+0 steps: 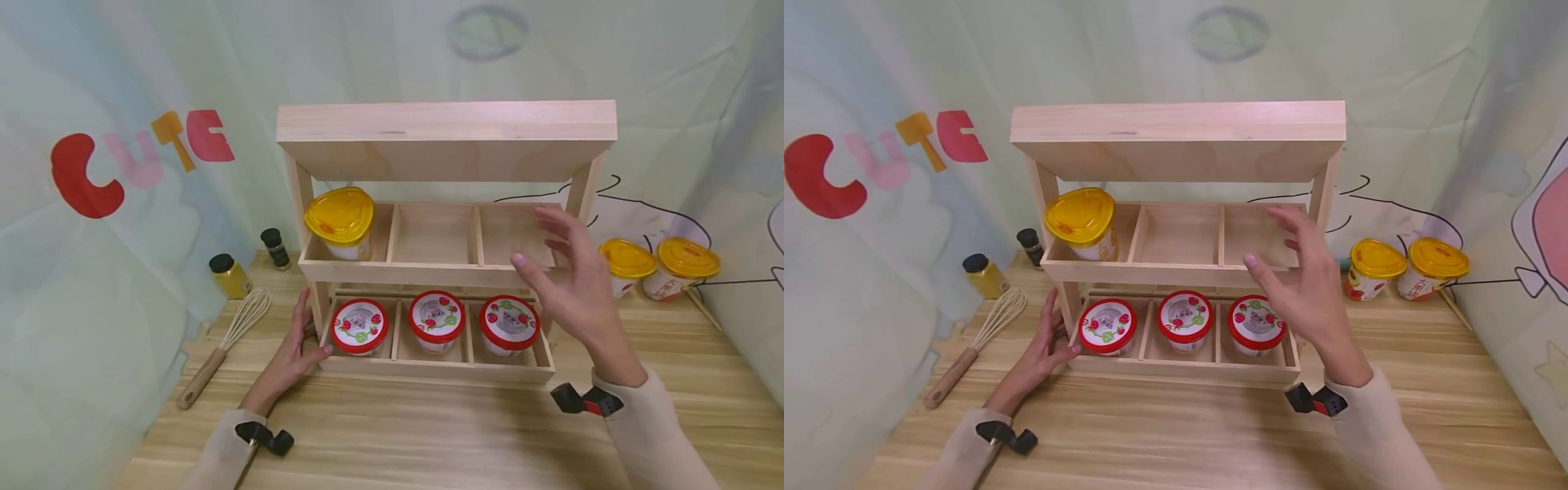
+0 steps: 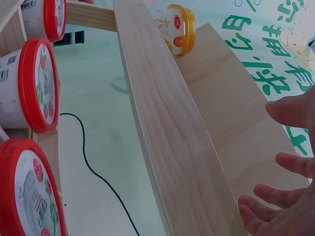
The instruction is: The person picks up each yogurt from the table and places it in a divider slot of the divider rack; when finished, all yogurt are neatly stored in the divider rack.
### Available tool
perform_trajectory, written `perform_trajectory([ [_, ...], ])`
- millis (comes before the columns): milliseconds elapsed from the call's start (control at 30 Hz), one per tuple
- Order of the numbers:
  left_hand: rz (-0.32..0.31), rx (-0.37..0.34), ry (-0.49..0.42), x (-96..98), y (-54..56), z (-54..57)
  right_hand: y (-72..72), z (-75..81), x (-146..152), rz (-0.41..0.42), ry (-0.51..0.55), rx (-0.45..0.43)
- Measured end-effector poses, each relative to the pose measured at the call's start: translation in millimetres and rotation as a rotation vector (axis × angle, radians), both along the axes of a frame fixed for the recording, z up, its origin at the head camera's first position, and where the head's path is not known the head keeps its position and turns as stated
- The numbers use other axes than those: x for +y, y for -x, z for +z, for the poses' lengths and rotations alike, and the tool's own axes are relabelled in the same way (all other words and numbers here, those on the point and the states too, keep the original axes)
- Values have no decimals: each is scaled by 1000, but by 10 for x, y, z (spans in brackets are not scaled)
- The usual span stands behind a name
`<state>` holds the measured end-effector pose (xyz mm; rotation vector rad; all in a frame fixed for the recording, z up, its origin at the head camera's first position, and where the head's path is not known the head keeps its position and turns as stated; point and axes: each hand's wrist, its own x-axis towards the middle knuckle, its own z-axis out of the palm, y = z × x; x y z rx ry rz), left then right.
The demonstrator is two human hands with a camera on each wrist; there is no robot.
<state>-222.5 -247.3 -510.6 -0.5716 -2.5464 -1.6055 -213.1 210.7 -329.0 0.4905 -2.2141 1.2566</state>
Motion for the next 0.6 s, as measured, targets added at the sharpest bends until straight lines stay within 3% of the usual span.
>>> perform_trajectory([
  [367, 2, -11, -1, 0, 6, -11, -56, -80, 279, -119, -4, -73],
  [600, 7, -10, 8, 4, 2, 0, -29, -136, 435, -209, 10, -74],
])
